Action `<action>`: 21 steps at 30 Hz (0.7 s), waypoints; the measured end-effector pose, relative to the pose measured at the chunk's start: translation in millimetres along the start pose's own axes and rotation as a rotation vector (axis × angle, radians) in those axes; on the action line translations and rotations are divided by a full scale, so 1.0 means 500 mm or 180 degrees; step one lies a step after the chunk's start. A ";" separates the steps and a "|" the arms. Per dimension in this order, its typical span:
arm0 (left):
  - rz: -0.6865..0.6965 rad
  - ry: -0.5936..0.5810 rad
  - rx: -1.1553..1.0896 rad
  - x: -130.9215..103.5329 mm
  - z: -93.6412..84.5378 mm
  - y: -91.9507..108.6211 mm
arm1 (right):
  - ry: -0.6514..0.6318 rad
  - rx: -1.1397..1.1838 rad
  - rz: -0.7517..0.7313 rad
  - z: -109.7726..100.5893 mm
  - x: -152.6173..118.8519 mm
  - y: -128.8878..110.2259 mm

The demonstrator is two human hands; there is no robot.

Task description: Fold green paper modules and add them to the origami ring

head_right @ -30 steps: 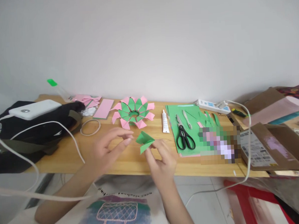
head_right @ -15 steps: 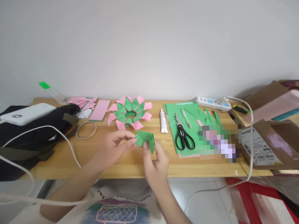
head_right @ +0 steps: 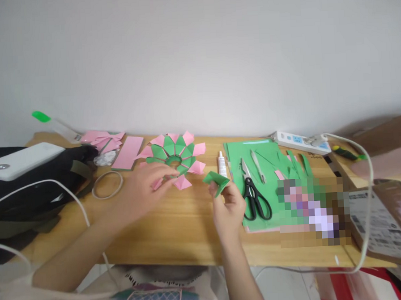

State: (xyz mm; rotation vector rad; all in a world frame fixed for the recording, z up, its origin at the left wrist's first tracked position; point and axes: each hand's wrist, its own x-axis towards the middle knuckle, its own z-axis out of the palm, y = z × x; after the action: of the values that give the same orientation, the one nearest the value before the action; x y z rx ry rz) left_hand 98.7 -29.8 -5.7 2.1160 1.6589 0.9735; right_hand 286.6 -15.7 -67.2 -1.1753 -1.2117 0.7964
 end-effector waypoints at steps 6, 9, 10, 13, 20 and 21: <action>0.0161 -0.0857 0.0480 0.070 0.012 -0.047 | -0.0400 -0.0178 -0.0216 0.024 0.035 0.064; 0.0224 -0.1019 0.0550 0.080 0.032 -0.047 | -0.0604 -0.0210 -0.0277 0.027 0.031 0.076; 0.0212 -0.1030 0.0551 0.081 0.037 -0.045 | -0.0664 -0.0215 -0.0285 0.027 0.030 0.077; 0.0102 -0.1034 0.0525 0.081 0.047 -0.042 | -0.0851 -0.0232 -0.0359 0.027 0.028 0.075; -0.0058 -0.0992 0.0270 0.082 0.056 -0.050 | -0.0836 -0.0232 -0.0539 0.022 0.027 0.075; -0.0082 -0.0978 0.0230 0.082 0.055 -0.051 | -0.0813 -0.0209 -0.0524 0.022 0.028 0.075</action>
State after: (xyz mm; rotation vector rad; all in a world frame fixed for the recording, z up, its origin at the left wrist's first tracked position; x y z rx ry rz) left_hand 102.6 21.3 -27.4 2.1545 1.5815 0.5529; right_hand 283.5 9.4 -100.1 -1.0321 -1.5348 0.8040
